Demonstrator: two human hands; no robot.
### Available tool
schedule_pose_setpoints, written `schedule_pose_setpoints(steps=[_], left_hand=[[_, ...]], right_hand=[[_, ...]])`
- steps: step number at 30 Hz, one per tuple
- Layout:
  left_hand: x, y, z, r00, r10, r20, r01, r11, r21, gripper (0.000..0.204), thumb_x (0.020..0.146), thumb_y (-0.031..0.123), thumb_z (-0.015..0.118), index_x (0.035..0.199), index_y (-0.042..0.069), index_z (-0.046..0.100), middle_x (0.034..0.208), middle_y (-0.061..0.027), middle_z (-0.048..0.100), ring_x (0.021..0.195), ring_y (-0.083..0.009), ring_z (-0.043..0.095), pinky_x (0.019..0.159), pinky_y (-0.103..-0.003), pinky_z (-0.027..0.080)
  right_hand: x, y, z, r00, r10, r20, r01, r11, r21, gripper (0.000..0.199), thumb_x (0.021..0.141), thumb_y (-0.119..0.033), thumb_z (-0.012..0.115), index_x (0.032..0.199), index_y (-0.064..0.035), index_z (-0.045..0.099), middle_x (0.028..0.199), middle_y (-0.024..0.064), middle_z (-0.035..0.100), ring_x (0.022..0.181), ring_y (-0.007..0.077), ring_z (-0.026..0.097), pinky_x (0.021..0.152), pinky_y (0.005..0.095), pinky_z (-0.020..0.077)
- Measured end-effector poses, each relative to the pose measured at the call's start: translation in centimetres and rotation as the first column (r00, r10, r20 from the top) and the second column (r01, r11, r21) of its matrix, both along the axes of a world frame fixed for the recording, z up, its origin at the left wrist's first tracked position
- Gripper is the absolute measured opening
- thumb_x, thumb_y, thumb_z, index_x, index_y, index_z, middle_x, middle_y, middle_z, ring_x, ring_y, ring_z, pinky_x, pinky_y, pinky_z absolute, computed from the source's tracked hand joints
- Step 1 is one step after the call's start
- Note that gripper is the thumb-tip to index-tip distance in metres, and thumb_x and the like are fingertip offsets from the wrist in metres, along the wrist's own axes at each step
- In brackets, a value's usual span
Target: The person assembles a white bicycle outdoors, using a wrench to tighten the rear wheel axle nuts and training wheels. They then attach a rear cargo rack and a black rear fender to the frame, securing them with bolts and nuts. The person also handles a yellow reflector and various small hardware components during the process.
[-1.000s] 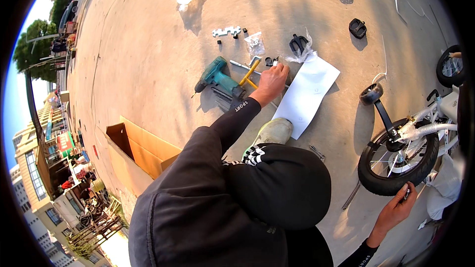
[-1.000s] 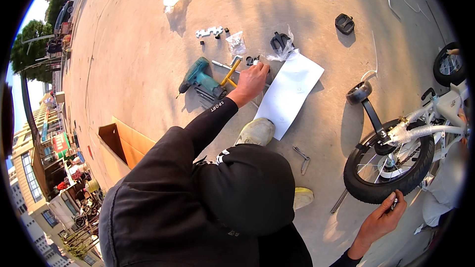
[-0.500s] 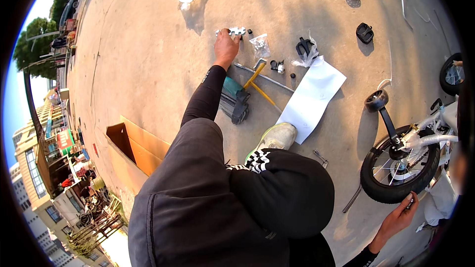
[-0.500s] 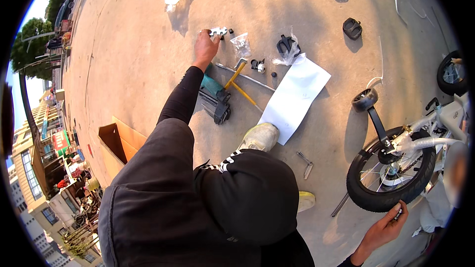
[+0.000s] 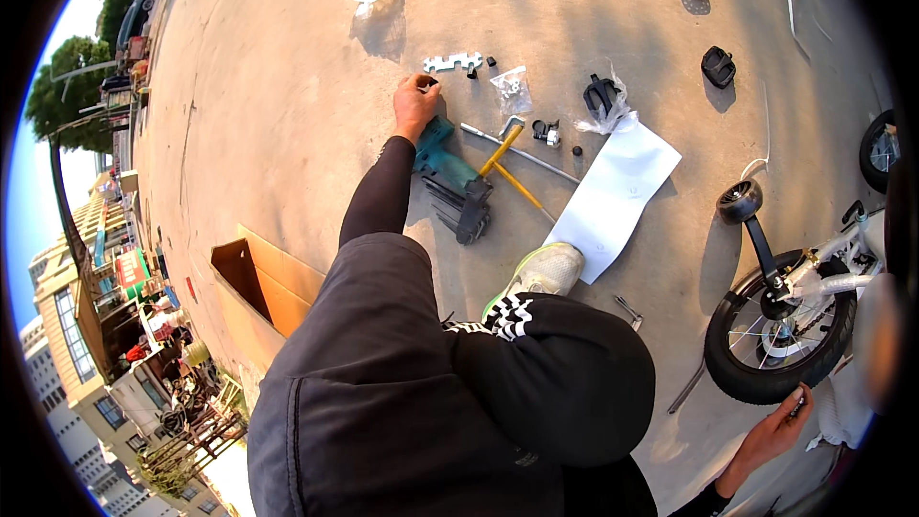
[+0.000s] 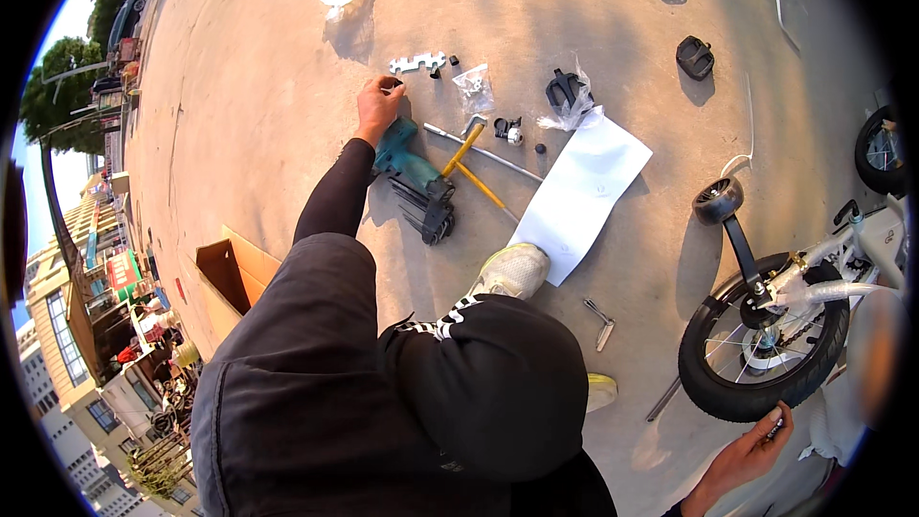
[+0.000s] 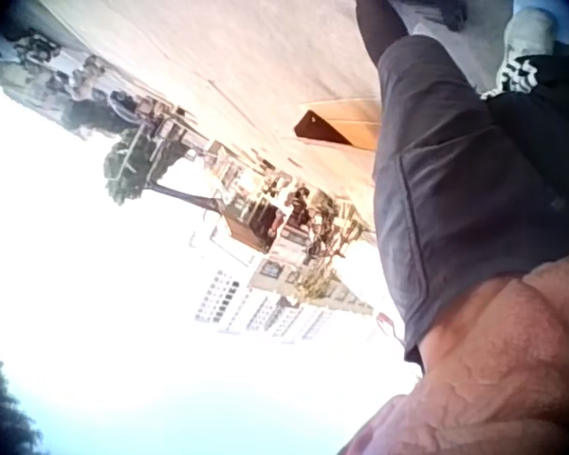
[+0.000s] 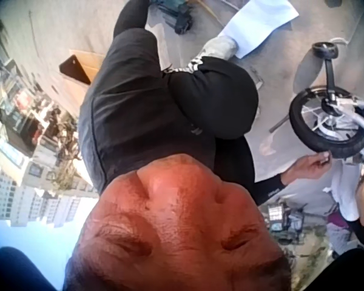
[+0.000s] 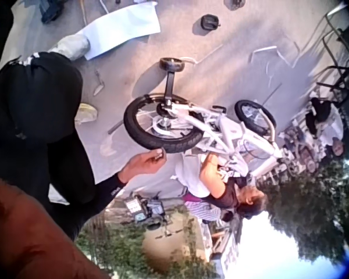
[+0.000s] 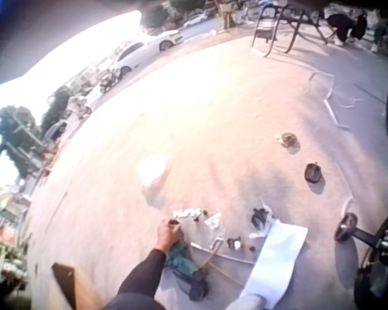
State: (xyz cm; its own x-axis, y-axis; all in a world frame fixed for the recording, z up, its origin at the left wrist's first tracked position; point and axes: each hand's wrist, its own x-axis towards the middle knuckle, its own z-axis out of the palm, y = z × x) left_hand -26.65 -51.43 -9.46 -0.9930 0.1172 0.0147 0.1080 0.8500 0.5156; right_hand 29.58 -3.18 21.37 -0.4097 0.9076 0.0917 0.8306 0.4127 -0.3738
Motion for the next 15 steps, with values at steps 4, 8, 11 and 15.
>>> schedule_pose_setpoints(steps=[4,8,11,15], left_hand=[[2.3,2.5,2.0,0.996,-0.062,0.065,0.035,0.935,0.354,0.022,0.085,0.016,0.074,0.099,0.001,0.071,0.089,-0.0080,0.074,0.082,-0.0146,0.070,0.078,-0.029,0.056],[7.3,8.6,5.1,0.935,-0.243,0.259,0.019,0.762,0.648,0.023,0.088,0.011,0.072,0.107,0.000,0.066,0.096,-0.0043,0.070,0.087,-0.0114,0.066,0.079,-0.027,0.054],[11.1,14.3,6.6,0.815,-0.455,0.359,-0.005,0.613,0.790,0.022,0.089,0.008,0.063,0.110,0.001,0.061,0.097,-0.0055,0.067,0.084,-0.0117,0.063,0.077,-0.027,0.052],[17.9,21.5,8.9,0.514,-0.731,0.448,0.044,0.544,0.838,0.024,0.086,0.007,0.048,0.108,0.003,0.056,0.093,-0.0066,0.065,0.080,-0.0115,0.060,0.075,-0.027,0.050]], right_hand=[[0.2,0.0,-0.4,0.999,-0.016,-0.030,0.016,1.000,-0.009,0.034,0.108,-0.028,0.051,0.119,0.0019,0.062,0.104,0.0085,0.065,0.089,0.0152,0.058,0.080,0.0280,0.0485],[-0.7,-0.2,0.5,0.994,-0.100,-0.041,0.101,0.995,0.018,0.033,0.107,-0.029,0.052,0.118,0.0005,0.063,0.096,0.0032,0.063,0.075,0.0092,0.051,0.064,0.0242,0.0417],[-0.8,0.6,0.6,0.974,-0.103,-0.200,0.125,0.987,0.101,0.030,0.107,-0.029,0.054,0.115,-0.0017,0.064,0.082,-0.0029,0.057,0.061,0.0032,0.036,0.052,0.0215,0.0272],[-1.5,5.2,-0.1,0.971,0.015,-0.239,0.031,0.982,0.188,0.028,0.105,-0.025,0.057,0.113,0.0000,0.064,0.085,-0.0003,0.061,0.070,0.0061,0.049,0.063,0.0208,0.0411]])
